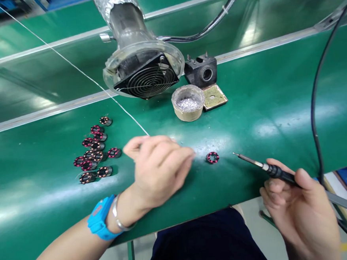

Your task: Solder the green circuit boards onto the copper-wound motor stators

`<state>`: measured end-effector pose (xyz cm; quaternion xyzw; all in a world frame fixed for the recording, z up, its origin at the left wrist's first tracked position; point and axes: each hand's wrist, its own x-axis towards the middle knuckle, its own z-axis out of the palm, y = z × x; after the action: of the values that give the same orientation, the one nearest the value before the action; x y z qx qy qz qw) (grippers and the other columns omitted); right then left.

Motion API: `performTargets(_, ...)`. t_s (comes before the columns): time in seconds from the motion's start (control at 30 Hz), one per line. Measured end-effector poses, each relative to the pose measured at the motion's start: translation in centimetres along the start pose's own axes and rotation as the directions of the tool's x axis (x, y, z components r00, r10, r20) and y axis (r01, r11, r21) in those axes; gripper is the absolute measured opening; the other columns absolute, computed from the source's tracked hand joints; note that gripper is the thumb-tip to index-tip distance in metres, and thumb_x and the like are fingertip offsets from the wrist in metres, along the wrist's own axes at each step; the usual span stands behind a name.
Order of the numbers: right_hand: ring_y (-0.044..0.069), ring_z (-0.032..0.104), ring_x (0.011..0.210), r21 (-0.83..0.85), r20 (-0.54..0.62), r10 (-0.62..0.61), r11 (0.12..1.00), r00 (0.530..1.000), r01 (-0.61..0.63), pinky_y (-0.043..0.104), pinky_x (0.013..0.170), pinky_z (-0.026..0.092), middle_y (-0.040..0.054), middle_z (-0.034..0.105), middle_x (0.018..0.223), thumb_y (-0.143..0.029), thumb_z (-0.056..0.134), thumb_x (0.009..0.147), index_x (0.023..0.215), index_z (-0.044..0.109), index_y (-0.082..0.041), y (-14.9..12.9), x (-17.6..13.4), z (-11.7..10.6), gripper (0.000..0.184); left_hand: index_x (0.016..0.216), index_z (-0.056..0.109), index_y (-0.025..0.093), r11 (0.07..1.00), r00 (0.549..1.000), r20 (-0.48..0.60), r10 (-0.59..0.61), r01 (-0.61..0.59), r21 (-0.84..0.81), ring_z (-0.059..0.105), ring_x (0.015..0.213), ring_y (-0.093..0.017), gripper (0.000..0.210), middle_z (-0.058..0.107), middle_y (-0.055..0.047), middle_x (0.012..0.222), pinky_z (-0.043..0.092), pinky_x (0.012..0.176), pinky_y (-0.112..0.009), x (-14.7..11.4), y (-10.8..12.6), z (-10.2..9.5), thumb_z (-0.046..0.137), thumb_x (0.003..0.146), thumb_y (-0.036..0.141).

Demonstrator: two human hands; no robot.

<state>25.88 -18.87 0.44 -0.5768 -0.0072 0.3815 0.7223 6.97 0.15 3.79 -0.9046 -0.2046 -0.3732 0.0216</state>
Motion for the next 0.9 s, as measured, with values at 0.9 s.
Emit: performTargets(0.9,0.016,0.064,0.051,-0.239,0.554,-0.525,0.644,0.646,0.727,0.028,0.046,0.049,-0.0019,0.068,0.065,-0.042,0.057,0.094,0.13,0.056,-0.025,-3.1,9.5,8.8,0.039,0.112,0.062,0.017,0.918,0.885,0.33,-0.328,0.381,-0.108,0.055,0.108,-0.027,0.032,0.063,-0.011,0.115,0.039,0.091,-0.045,-3.9,-2.6,-2.1,0.065,0.083,0.029)
